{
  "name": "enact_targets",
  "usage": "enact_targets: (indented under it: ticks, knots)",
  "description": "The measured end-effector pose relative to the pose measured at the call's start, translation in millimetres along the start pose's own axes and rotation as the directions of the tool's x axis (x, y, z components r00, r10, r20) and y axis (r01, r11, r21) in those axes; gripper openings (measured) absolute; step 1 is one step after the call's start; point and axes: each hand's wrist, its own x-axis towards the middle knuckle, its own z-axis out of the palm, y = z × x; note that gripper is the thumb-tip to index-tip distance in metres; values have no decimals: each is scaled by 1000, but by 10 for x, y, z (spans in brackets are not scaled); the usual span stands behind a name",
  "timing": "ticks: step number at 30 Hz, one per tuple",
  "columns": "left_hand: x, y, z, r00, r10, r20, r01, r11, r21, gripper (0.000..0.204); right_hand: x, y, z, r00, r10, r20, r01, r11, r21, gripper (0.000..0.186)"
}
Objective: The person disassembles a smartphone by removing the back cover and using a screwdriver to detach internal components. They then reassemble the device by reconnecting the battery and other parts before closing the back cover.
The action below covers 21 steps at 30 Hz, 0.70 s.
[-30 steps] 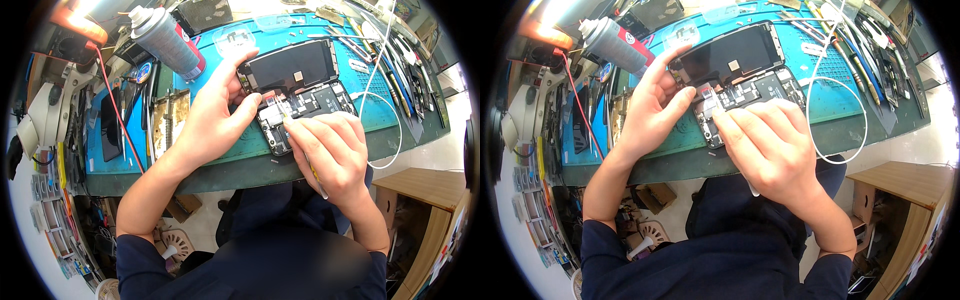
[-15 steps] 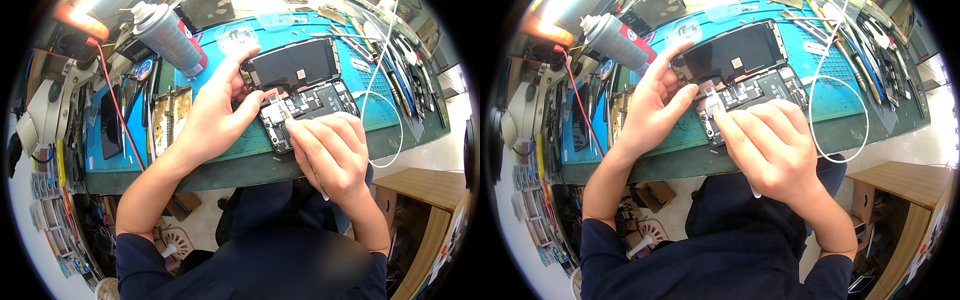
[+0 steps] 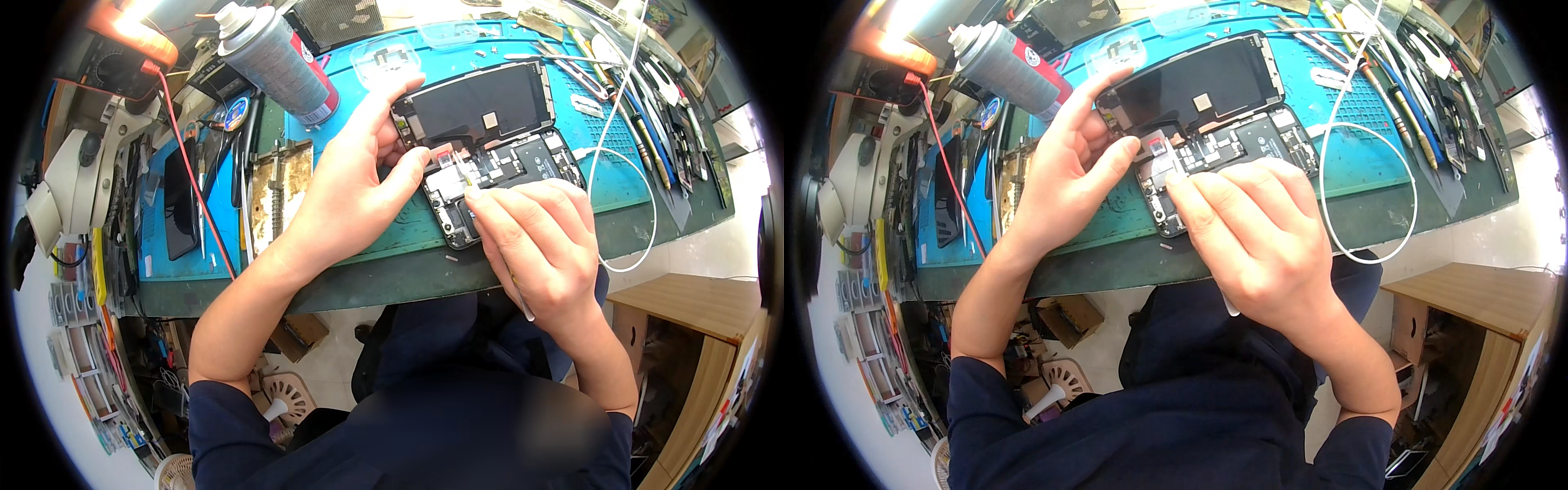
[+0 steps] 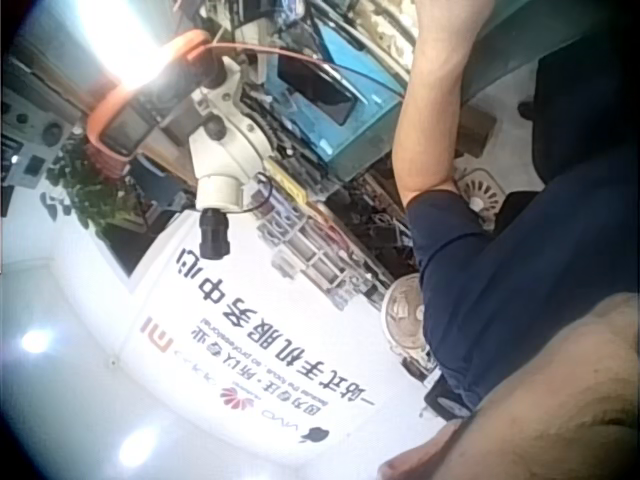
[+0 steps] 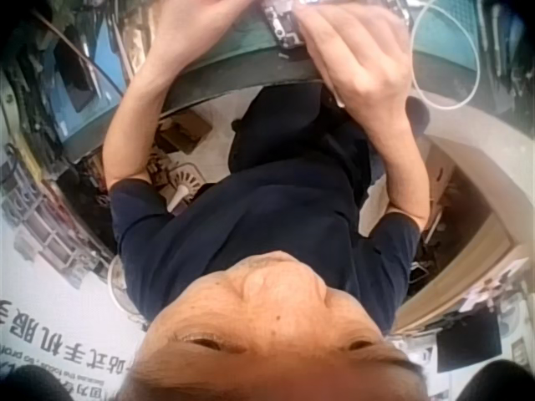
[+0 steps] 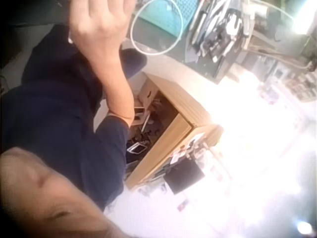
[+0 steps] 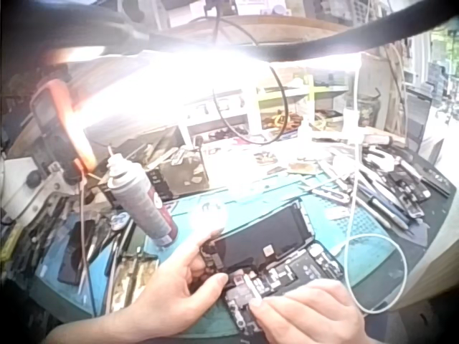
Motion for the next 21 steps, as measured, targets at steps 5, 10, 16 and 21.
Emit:
enact_targets:
  ticks: [5,10,16,21]
  knots:
    - [4,-6,6,1000,8,2,-8,1000,-16,64,-8,-3,-1,1000,-2,9,3,1000,-7,35]
    - [0,0,2,1000,5,2,-5,1000,-17,64,-9,-9,0,1000,2,10,-2,1000,-8,35]
    - [-6,4,9,1000,8,-5,-8,1000,-10,64,-3,-22,-28,999,25,34,-24,1000,-5,33]
    - [-5,7,8,1000,7,-4,-7,1000,-9,64,-8,-8,-16,1000,8,23,-7,1000,-15,35]
